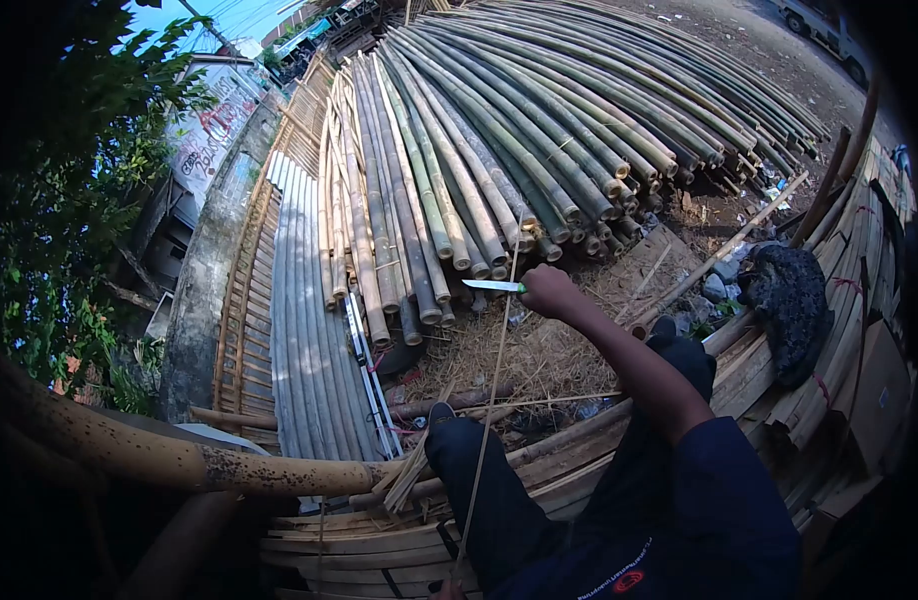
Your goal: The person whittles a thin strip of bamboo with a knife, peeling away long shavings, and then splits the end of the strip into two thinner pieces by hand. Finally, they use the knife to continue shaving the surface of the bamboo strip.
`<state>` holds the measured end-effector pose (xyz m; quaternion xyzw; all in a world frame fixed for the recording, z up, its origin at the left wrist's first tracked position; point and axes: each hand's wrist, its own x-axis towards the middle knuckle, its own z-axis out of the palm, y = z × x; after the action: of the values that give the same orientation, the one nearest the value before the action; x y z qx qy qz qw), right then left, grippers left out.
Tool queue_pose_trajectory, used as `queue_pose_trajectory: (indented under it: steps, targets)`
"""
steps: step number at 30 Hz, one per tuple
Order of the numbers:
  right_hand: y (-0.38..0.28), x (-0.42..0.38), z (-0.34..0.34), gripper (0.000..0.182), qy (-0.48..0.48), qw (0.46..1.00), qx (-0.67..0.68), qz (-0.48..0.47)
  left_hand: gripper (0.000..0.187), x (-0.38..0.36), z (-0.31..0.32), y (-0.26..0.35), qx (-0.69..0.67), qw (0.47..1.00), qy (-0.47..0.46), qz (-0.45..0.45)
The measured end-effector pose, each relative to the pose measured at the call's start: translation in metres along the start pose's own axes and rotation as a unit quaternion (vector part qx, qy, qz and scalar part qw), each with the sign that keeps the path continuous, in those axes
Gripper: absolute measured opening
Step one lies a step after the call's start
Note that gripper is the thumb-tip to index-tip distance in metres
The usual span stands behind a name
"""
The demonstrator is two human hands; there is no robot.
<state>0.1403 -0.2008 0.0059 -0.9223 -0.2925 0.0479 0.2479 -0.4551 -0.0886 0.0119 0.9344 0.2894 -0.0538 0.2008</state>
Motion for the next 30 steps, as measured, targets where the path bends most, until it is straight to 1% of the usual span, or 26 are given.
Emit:
queue_pose_trajectory:
  steps: [1,3,5,7,9,11,12,14,16,17,18,19,20,21,23,25,27,29,30]
  targets:
    - [-0.013,-0.009,0.007,0.023,-0.02,0.999,-0.003,-0.042,0.016,0.007,-0.001,0.002,-0.004,0.999,0.023,0.04]
    - [-0.036,-0.027,0.01,0.021,-0.058,0.992,-0.002,-0.113,0.016,0.012,0.002,0.001,-0.006,0.999,0.035,0.04]
    - [-0.037,-0.03,0.014,0.022,-0.065,0.989,-0.017,-0.132,0.016,0.015,0.005,-0.002,-0.006,0.999,0.037,0.032]
    - [-0.008,-0.011,0.012,0.022,0.016,0.999,-0.016,-0.033,0.016,0.013,0.007,-0.003,-0.006,0.999,0.036,0.024]
    - [0.043,0.004,-0.006,0.022,0.143,0.986,-0.009,0.082,0.016,0.012,0.009,-0.003,-0.006,0.999,0.034,0.021]
    - [0.092,0.021,-0.009,0.023,0.142,0.977,-0.016,0.161,0.016,0.012,0.009,-0.005,-0.001,0.999,0.034,0.016]
    - [0.096,0.022,-0.008,0.023,0.142,0.977,-0.013,0.16,0.016,0.012,0.008,-0.006,0.0,0.999,0.034,0.012]
    - [0.098,0.028,-0.002,0.025,0.08,0.986,0.062,0.132,0.016,0.01,0.01,-0.006,0.0,0.999,0.035,0.005]
    - [0.063,0.017,0.002,0.027,0.076,0.994,0.047,0.06,0.016,0.009,0.011,-0.007,-0.001,0.999,0.038,0.001]
    - [0.035,0.004,-0.008,0.026,0.034,0.997,0.068,0.028,0.016,0.008,0.012,-0.006,-0.004,0.999,0.04,0.004]
    - [0.015,-0.001,-0.008,0.027,-0.018,0.999,0.043,-0.018,0.016,0.009,0.012,-0.006,-0.006,0.999,0.042,0.005]
    - [0.001,-0.008,-0.002,0.026,-0.03,0.996,0.056,-0.069,0.016,0.011,0.012,-0.006,-0.005,0.999,0.042,0.005]
    - [-0.012,-0.016,0.003,0.024,-0.014,0.991,0.037,-0.124,0.016,0.012,0.012,-0.007,-0.004,0.999,0.042,0.007]
    - [-0.02,-0.016,0.007,0.022,-0.036,0.988,0.031,-0.145,0.016,0.014,0.012,-0.007,-0.003,0.999,0.043,0.007]
    - [-0.016,-0.014,0.001,0.02,0.012,0.99,-0.014,-0.137,0.016,0.014,0.013,-0.009,-0.002,0.999,0.043,0.009]
    - [0.009,0.001,-0.007,0.019,0.063,0.997,-0.026,-0.018,0.016,0.014,0.014,-0.009,-0.003,0.999,0.041,0.007]
    - [0.052,0.017,-0.004,0.018,0.15,0.985,0.012,0.09,0.016,0.015,0.014,-0.01,-0.001,0.999,0.042,0.008]
    - [0.077,0.025,-0.009,0.018,0.152,0.983,0.002,0.104,0.016,0.017,0.012,-0.011,0.003,0.999,0.041,0.005]
    - [0.074,0.024,-0.013,0.018,0.153,0.981,-0.011,0.117,0.016,0.015,0.012,-0.012,0.003,0.999,0.04,0.002]
